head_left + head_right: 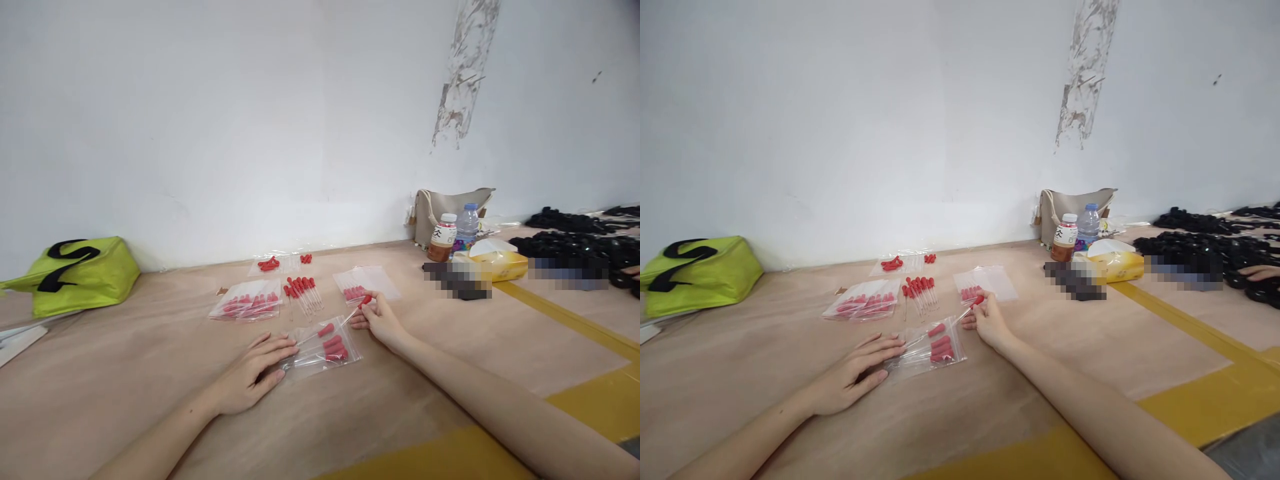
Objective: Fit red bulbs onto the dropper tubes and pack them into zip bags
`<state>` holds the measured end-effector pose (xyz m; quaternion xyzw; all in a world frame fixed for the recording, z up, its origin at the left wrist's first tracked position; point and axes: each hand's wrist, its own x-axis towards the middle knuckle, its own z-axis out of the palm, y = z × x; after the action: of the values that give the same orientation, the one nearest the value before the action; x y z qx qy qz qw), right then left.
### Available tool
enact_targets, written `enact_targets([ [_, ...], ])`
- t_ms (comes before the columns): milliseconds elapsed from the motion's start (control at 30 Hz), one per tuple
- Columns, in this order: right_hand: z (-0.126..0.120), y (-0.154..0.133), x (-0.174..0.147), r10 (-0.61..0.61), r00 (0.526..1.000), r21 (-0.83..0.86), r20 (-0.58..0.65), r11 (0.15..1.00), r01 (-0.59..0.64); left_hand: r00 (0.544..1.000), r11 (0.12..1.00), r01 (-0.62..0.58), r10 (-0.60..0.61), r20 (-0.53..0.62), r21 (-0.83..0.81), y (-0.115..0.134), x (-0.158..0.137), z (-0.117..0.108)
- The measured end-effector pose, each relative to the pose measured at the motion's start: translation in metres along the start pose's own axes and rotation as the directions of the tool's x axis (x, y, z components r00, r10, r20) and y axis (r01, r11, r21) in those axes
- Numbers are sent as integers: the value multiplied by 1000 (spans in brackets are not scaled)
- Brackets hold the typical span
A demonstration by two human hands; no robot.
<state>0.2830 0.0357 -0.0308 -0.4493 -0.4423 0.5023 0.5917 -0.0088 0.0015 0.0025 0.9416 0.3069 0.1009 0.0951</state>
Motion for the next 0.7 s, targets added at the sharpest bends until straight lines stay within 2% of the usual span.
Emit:
enact_targets([
  [100,-2,-2,-6,-6,996,-53,92,999,11,1000,1000,3,-3,2,-4,0,0,0],
  [167,-4,-4,-9,-45,988,-157,147,985,68,1000,1000,9,-9,4,-5,1,0,-1],
  [333,-5,-6,-11,-114,968,-409,223,891,199,1000,1000,7,-7,-4,-15,1,0,-1],
  [533,-1,-2,-11,-115,960,-393,255,895,211,1000,1000,12,-13,-23,-20,2,-1,-1],
  [700,-3,-1,-16,-51,920,-308,389,934,183,999,1000,6,-7,-31,-23,3,-1,-1],
])
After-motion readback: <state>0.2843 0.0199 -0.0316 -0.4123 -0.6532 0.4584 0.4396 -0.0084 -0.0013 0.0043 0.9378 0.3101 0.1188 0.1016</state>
